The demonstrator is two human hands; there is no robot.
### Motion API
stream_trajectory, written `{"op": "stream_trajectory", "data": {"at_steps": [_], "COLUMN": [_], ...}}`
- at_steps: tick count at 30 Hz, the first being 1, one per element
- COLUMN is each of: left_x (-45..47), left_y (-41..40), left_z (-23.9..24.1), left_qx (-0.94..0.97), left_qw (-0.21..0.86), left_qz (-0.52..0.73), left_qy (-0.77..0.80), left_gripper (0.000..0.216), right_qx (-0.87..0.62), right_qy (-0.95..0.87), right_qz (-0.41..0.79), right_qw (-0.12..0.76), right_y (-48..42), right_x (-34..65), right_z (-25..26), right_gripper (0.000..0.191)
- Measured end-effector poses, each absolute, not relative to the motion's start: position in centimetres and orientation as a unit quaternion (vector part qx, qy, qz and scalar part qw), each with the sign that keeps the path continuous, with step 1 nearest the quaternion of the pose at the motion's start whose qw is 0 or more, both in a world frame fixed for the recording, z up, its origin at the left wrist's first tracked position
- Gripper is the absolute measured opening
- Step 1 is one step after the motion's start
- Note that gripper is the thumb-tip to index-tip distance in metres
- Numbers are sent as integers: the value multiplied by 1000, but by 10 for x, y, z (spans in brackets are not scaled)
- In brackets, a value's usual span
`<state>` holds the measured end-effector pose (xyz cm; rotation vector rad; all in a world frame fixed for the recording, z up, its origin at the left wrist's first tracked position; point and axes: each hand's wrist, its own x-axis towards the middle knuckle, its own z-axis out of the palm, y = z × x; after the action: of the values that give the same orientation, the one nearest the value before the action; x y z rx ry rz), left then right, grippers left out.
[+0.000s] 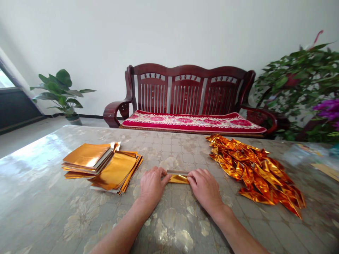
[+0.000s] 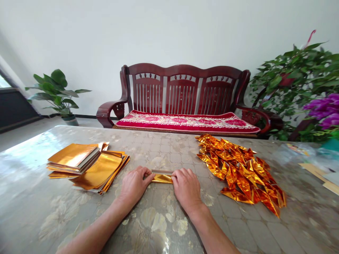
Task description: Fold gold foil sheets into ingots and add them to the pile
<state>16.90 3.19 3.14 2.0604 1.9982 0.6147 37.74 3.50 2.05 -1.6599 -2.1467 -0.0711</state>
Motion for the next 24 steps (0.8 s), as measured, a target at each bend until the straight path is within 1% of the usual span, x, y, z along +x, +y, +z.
{"op": "stream_trajectory", "data": {"at_steps": [2,8,18,22,24], "left_x": [170,171,170,172,174], "left_y": [32,32,33,32,31], "left_z": [33,31,32,32,32], "left_qx": [696,690,697,692,685], "left_qw": [103,104,100,97,104], "left_qz": [210,220,194,207,219], "left_qy": [678,681,683,685,687], "left_gripper": [27,19,23,32,32], "right_qx": [-596,-597,-598,-599,-598], "right_qy": [-774,-773,-772,-772,-772], "right_qz": [-26,-26,-25,-26,-28], "right_qw": [212,213,212,212,214], "right_y": [35,34,34,34,34], "right_x": [377,377,377,376,377], "right_z": [20,21,21,21,21], "right_gripper": [12,12,13,13,13]}}
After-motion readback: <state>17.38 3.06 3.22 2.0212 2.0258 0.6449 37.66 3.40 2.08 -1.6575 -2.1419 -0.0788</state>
